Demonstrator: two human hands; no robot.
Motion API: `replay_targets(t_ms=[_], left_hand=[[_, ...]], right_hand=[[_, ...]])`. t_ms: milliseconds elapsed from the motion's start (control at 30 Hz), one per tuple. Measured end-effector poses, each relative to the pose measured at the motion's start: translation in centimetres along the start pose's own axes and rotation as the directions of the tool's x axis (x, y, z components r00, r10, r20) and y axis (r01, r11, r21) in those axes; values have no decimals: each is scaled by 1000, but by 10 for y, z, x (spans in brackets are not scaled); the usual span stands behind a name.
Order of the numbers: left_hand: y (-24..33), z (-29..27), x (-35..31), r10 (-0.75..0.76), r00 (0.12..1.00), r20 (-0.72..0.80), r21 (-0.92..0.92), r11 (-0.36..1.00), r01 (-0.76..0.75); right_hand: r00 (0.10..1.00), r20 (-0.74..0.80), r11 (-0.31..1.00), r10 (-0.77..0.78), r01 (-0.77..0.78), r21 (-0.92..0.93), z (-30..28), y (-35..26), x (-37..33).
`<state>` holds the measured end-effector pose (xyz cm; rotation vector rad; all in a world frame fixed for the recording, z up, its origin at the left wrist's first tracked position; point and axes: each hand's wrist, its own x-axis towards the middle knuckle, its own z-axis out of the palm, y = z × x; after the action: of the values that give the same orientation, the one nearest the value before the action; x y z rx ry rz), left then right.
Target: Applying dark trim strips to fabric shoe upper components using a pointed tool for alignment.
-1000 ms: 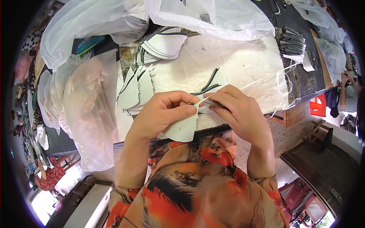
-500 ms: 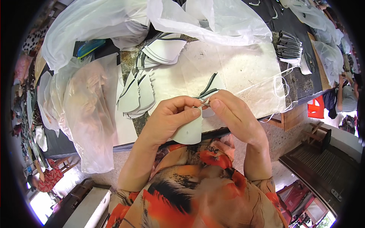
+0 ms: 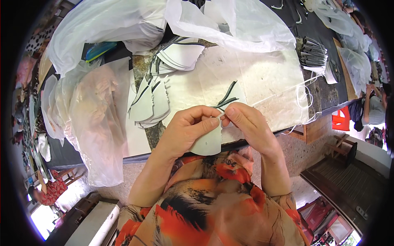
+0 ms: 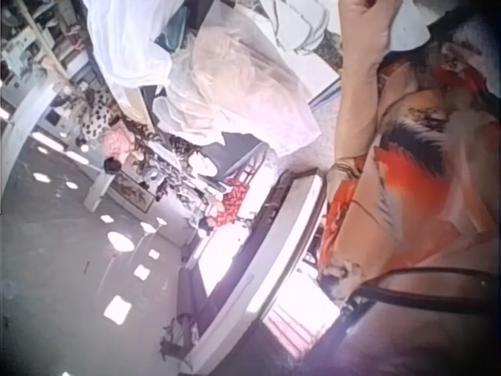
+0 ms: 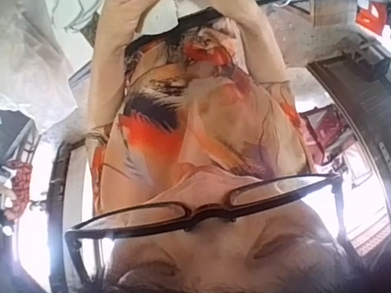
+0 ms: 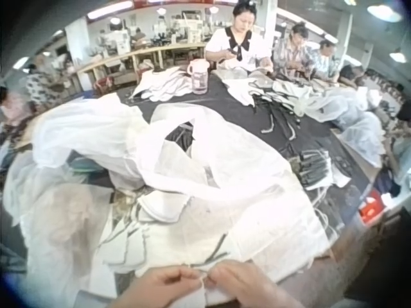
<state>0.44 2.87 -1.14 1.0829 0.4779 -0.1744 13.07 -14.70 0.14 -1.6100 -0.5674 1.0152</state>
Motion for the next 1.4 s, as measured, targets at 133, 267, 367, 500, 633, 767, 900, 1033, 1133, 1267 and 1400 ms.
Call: replay_targets(t_ms=[133, 267, 367, 500, 633, 767, 900, 1033, 1133, 1267, 1400], left_hand=[[1, -2, -2, 11, 1000, -14, -11, 1000, -11], [-5, -7, -1, 48, 999, -1, -83, 995, -48], [-7, -9, -1, 49, 999, -16, -67, 997, -50], [-6, -11, -1, 39, 999, -23, -47, 998, -41], [1, -14, -6, -1, 999, -44, -8, 1000, 0], [22, -25, -27, 22, 996, -91, 118, 993, -12], [61, -62, -46, 338, 929, -153, 460, 856, -236], [82, -93, -41, 327, 905, -272, 530, 836, -142], [76, -91, -20, 324, 887, -330, 691, 722, -6], [49, -54, -12, 640, 768, -13, 953, 240, -184], [22, -15, -5, 404, 913, 55, 850, 461, -255]], right_hand=[[996, 8, 995, -94, 94, -14, 2, 5, 2], [982, 19, 953, -189, 188, -237, 4, -2, 1], [986, 17, 936, -166, 163, -313, 6, -4, 2], [995, 18, 976, -94, 96, -197, 2, -2, 3], [996, -6, 996, -90, 90, 5, 2, 5, 6], [996, -91, 997, -14, 21, 72, -2, 2, 4], [991, -112, 995, 68, -58, 87, -6, 8, -1], [987, -99, 984, 124, -109, 141, -3, 9, -1], [985, -114, 985, 128, -114, 126, -5, 11, -3], [977, -161, 980, 138, -111, 168, -15, 13, -4], [996, -85, 999, 16, -12, 41, -11, 7, -9]])
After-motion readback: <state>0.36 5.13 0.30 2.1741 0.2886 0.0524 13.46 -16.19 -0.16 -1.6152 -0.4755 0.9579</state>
